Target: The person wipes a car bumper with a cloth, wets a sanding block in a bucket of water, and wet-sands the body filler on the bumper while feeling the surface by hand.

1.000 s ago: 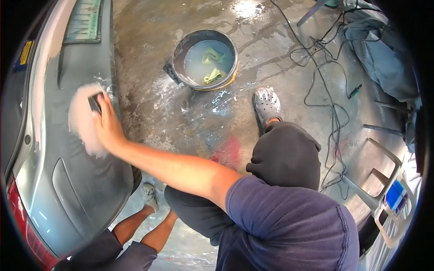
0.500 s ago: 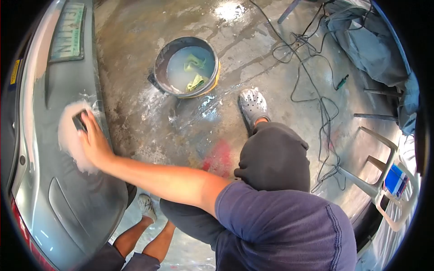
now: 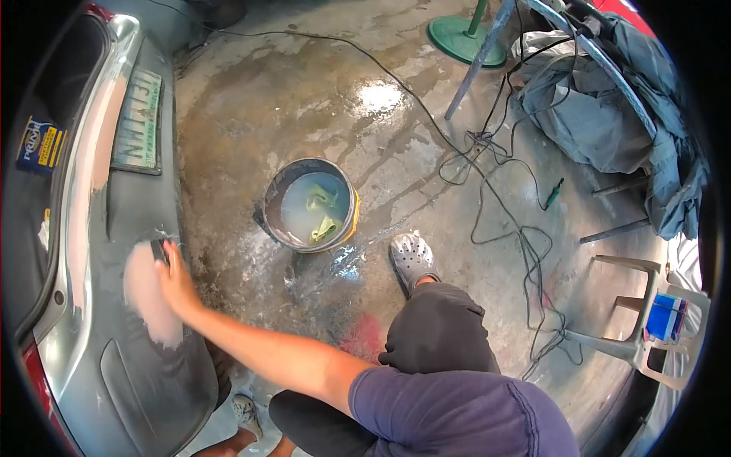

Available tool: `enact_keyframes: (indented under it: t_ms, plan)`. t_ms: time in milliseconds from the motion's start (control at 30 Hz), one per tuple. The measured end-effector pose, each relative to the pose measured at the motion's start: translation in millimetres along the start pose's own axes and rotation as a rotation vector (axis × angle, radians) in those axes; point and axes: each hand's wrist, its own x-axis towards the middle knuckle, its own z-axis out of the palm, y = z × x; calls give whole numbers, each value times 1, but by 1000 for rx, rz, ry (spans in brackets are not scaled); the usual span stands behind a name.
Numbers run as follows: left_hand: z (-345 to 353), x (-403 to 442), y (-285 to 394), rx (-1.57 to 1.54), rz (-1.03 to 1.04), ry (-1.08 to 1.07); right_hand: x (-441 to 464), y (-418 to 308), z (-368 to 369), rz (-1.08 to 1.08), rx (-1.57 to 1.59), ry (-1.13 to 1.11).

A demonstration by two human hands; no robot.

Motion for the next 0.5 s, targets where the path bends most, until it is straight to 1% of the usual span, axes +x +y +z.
enact_keyframes:
  t_ms: [33,67,100,133,167,200,233,267,300,333,367,433,500]
  plan:
    - [-9,40,10,153,202,72,-4,-1,0,-23,-2,-7]
    - [-21,74,67,149,84,114,-10,-4,-2,-46,-4,-14]
    - [-23,114,95,148,225,227,-16,-1,-2,-73,-8,-27]
    - [-41,150,119,393,250,189,-46,2,3,-188,12,0]
    - [-48,185,126,415,207,241,-84,-8,1,-239,33,-1]
    - [-58,223,133,612,242,282,-115,-11,0,-248,0,-24]
    - [-67,257,144,582,274,318,-141,-17,3,-251,-18,-56]
    - [-75,290,137,644,292,383,-141,-22,2,-172,198,-75]
    - [-85,317,133,667,353,402,-127,-27,3,-71,428,-94]
    - [-93,342,124,702,396,437,-107,-30,-2,-73,441,-94]
    - [-95,357,124,702,438,496,-83,-37,-10,-126,303,-59]
    - [-104,378,117,743,432,495,-25,-26,-9,-99,197,6]
    - [-112,378,143,769,398,403,-6,-31,-16,-99,19,-7]
